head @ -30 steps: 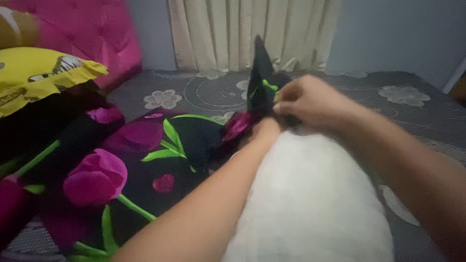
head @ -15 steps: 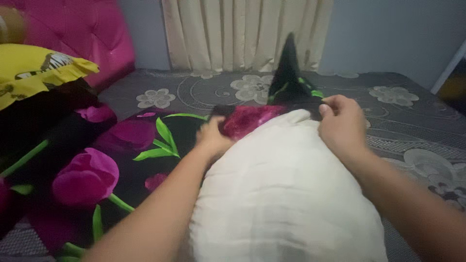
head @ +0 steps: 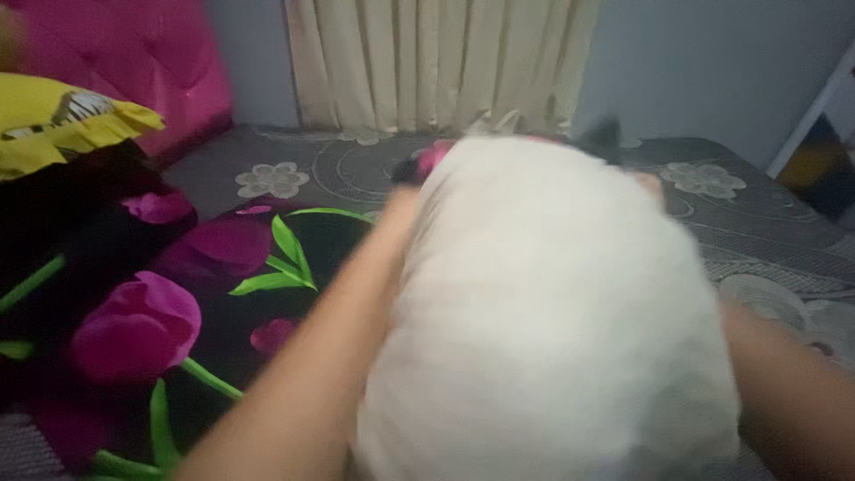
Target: The person takes pillowcases from a shelf, inserts pillows into the pillowcases by hand, and places the pillows on the bed.
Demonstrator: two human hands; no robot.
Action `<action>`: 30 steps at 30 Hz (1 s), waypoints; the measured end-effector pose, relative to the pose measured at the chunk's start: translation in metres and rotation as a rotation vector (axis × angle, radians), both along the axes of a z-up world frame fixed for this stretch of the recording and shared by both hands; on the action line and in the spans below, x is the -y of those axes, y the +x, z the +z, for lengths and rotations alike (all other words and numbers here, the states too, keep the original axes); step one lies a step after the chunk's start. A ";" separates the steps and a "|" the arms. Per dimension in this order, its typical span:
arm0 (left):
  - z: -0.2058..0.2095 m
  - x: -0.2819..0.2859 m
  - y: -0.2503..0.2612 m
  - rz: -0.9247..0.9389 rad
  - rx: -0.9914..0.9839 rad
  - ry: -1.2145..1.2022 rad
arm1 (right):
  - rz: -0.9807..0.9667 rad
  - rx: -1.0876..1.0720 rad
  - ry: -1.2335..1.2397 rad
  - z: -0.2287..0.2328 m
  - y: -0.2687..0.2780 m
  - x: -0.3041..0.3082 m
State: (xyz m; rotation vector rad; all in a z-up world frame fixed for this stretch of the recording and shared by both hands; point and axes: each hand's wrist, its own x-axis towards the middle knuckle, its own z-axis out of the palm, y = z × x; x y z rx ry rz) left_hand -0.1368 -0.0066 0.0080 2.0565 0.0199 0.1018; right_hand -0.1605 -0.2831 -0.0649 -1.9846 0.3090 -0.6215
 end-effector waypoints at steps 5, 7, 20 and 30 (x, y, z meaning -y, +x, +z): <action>0.059 -0.010 -0.016 -0.024 0.130 0.469 | 0.138 -0.237 0.213 0.002 -0.012 -0.015; 0.059 -0.012 -0.027 -0.105 0.074 0.885 | 0.237 -0.337 0.243 0.013 -0.017 -0.029; 0.024 -0.014 -0.078 -0.145 0.356 0.445 | 0.796 -0.019 -0.097 -0.024 0.006 -0.138; -0.047 -0.104 -0.115 0.159 0.185 0.857 | 0.276 -0.220 -0.738 0.001 -0.086 -0.120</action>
